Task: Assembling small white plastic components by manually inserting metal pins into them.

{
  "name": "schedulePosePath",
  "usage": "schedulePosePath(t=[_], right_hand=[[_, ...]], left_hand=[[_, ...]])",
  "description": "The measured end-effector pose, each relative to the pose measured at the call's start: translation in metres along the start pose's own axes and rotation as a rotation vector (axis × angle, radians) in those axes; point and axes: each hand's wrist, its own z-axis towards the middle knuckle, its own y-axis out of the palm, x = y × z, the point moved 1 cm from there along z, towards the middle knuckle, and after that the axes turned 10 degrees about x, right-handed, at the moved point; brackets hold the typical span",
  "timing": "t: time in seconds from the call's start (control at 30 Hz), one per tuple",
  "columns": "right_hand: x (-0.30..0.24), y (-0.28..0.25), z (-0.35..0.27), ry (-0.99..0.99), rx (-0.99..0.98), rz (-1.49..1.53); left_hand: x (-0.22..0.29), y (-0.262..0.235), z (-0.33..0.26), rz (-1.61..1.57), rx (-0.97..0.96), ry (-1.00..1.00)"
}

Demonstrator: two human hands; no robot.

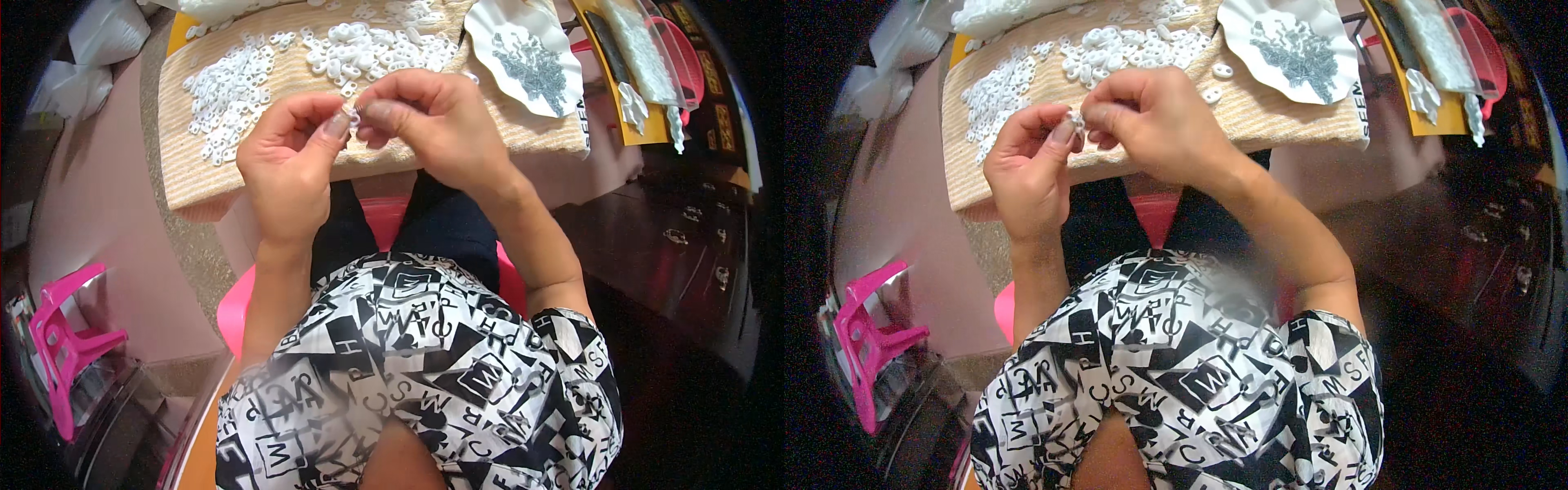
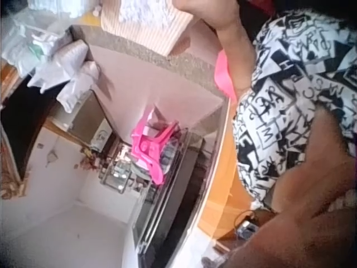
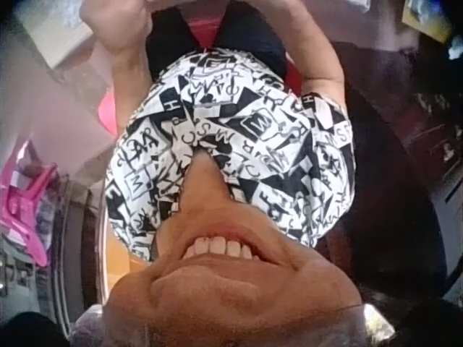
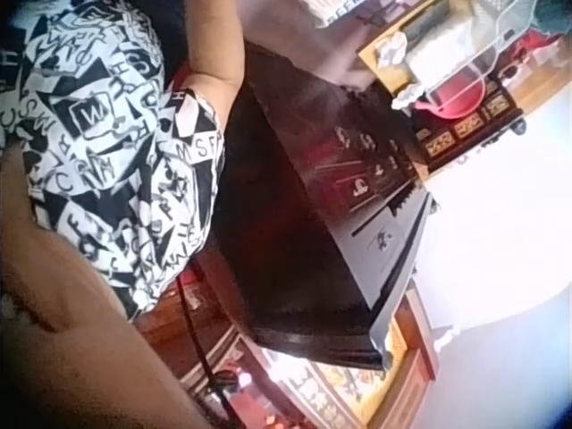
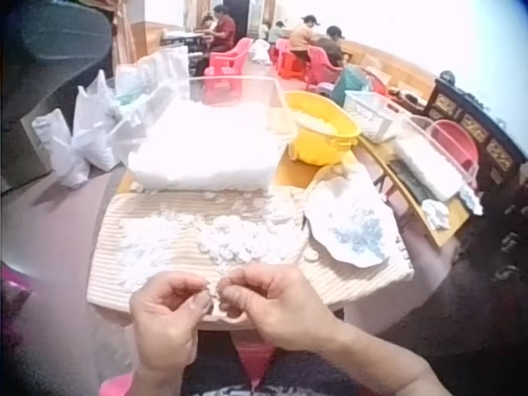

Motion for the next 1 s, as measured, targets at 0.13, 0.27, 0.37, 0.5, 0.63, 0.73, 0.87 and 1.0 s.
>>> schedulePosePath(t=[0.13, 0.27, 0.37, 0.5, 0.63, 0.73, 0.87, 1.0], right_hand=[[0.003, -0.031, 0.02, -0.158, 0.166, -0.232], [0.016, -0.047, 0.031, -0.227, 0.243, -0.379], [0.031, -0.041, 0.04, -0.387, 0.24, -0.618], [0.032, -0.021, 0.06, -0.549, 0.185, -0.935], [0.037, -0.008, 0.071, -0.555, 0.136, -1.05], [0.042, -0.009, 0.073, -0.636, 0.142, -1.086], [0.025, -0.014, 0.058, -0.653, 0.187, -0.913], [0.012, -0.037, 0.038, 0.058, -0.022, -0.229]], left_hand=[[-0.012, -0.011, 0.01, -0.254, -0.03, -0.151], [-0.031, -0.027, 0.023, -0.413, -0.007, -0.271], [-0.036, -0.032, 0.026, -0.477, -0.026, -0.344], [-0.028, -0.03, 0.024, -0.46, 0.022, -0.39], [-0.023, -0.027, 0.024, -0.489, 0.029, -0.423], [-0.019, -0.023, 0.022, -0.453, 0.04, -0.423], [-0.017, -0.02, 0.018, -0.429, 0.008, -0.42], [-0.014, -0.009, 0.009, -0.417, -0.058, -0.428]])
